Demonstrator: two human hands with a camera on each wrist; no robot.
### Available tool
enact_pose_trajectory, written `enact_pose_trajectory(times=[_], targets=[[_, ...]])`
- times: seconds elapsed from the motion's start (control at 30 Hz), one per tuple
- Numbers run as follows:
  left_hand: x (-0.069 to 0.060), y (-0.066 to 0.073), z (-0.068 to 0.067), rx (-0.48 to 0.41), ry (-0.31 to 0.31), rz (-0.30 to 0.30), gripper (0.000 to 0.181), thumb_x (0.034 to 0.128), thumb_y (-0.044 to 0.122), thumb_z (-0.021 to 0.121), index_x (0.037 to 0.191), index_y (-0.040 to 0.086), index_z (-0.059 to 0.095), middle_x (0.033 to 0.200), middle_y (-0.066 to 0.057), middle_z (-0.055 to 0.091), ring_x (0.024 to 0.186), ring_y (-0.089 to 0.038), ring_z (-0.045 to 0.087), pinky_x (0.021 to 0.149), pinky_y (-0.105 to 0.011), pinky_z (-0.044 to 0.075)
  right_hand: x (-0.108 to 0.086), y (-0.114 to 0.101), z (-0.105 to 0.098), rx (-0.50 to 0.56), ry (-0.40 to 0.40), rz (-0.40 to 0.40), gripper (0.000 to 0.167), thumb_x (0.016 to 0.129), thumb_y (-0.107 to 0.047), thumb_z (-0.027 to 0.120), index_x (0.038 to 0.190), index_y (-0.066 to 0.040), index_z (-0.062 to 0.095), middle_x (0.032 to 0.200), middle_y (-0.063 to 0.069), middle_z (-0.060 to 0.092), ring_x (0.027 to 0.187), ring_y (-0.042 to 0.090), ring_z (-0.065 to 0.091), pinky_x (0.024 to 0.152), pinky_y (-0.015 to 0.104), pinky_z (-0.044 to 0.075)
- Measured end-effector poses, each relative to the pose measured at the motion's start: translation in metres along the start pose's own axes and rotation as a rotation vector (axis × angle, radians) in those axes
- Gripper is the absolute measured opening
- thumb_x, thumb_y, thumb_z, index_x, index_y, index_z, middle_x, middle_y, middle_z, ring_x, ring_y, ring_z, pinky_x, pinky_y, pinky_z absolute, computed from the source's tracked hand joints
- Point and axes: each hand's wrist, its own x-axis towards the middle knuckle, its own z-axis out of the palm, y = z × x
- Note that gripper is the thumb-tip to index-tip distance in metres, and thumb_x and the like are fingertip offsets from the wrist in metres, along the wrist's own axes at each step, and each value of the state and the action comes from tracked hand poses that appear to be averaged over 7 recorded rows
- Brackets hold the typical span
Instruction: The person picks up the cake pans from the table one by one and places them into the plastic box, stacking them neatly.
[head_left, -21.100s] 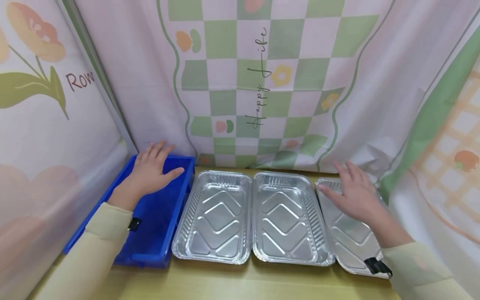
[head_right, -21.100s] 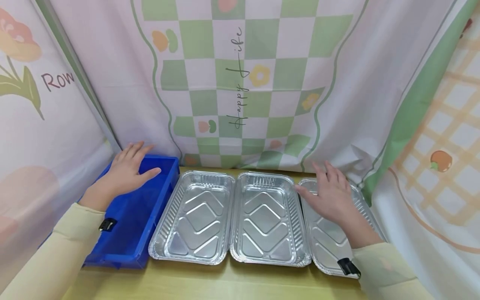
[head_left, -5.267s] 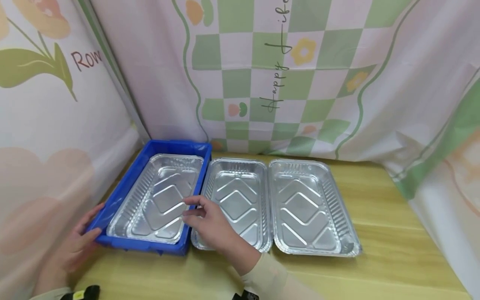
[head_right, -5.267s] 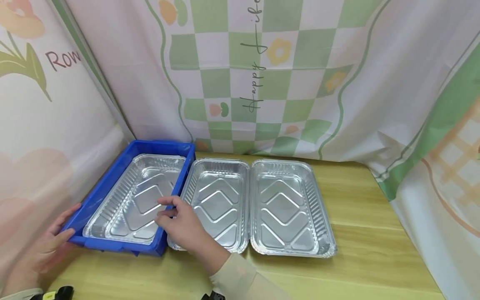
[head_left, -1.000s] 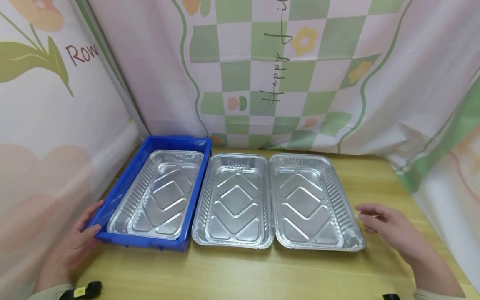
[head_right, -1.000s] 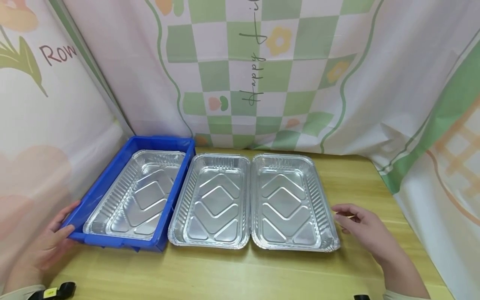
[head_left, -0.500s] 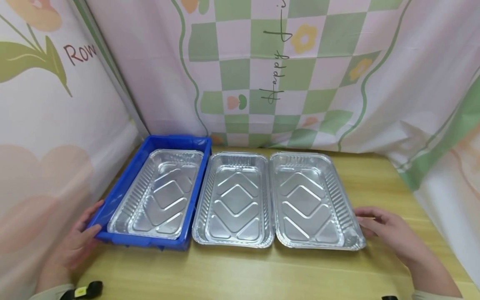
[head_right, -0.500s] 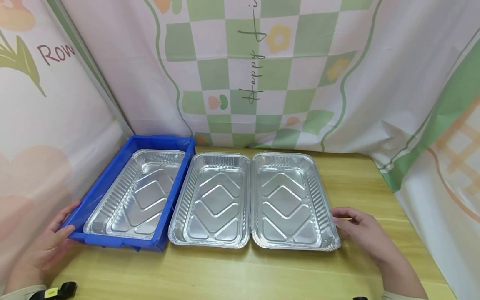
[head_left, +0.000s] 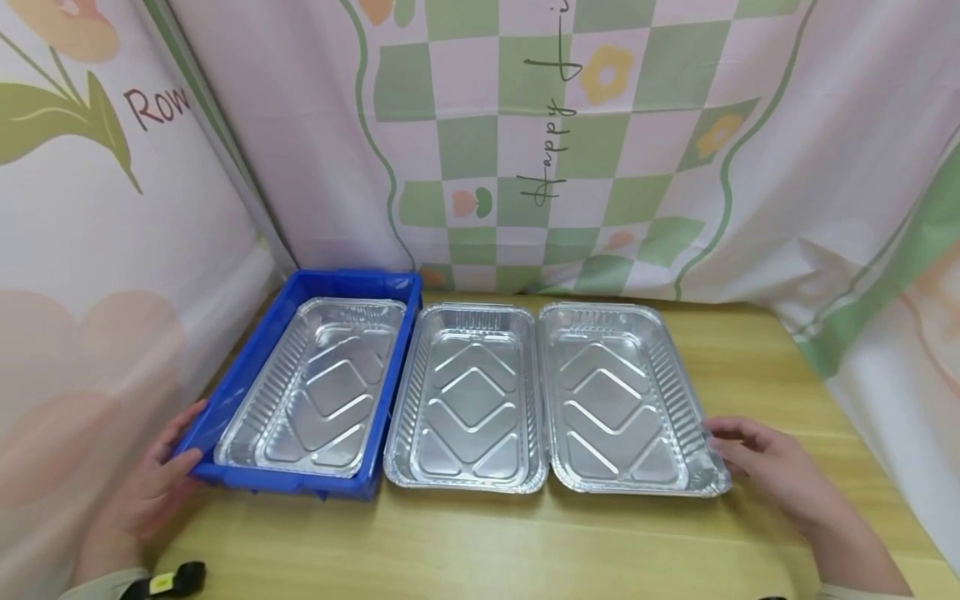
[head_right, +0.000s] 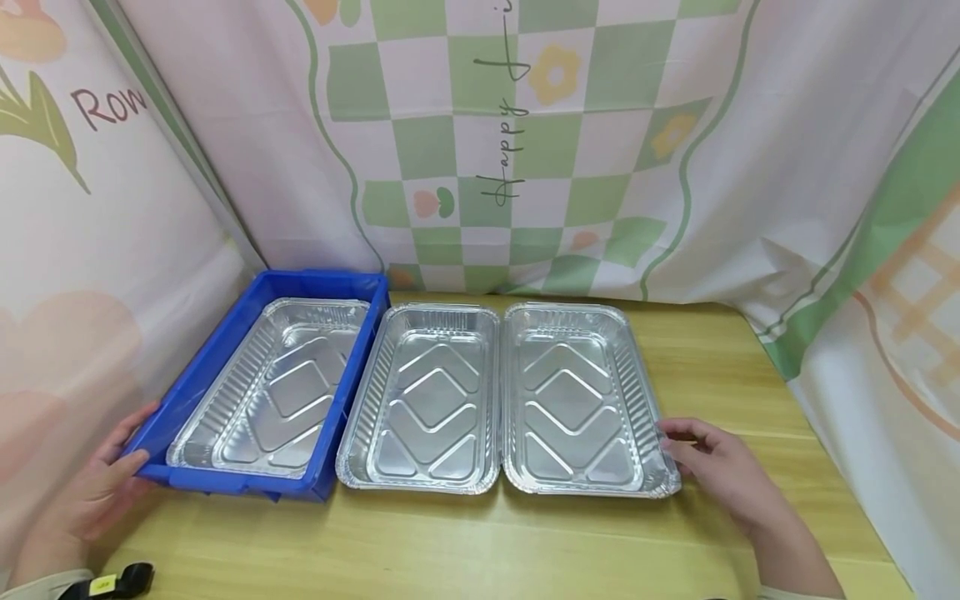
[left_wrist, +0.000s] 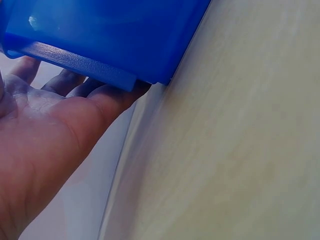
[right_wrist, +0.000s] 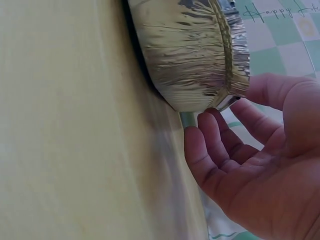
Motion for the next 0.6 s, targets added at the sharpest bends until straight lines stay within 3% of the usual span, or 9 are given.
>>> enact_pose_trajectory(times=[0.43, 0.6], targets=[[0.0003, -0.0003, 0.0015, -0.009, 0.006, 0.011, 0.064, 0.101, -0.011, 0.031, 0.156, 0.022, 0.029, 0.135, 0.0, 0.051, 0.114, -0.014, 0.058, 0.089, -0.029, 0.053, 0.0006, 0.0042, 0.0066, 0.019, 0.031, 0.028, 0.042, 0.101, -0.02, 0.057, 0.131, 0.01, 0.051, 0.108, -0.002, 0.066, 0.092, 0.011, 0.064, 0.074, 0.026, 0.054], [0.0006, -0.0012, 0.0011, -0.027, 0.012, 0.01, 0.065, 0.1004, -0.013, 0.03, 0.155, 0.022, 0.03, 0.136, -0.001, 0.051, 0.114, -0.015, 0.058, 0.089, -0.029, 0.053, 0.001, 0.0065, 0.0071, 0.103, 0.039, 0.033, 0.038, 0.099, -0.016, 0.06, 0.129, 0.007, 0.055, 0.107, -0.002, 0.066, 0.091, 0.013, 0.064, 0.074, 0.026, 0.055]])
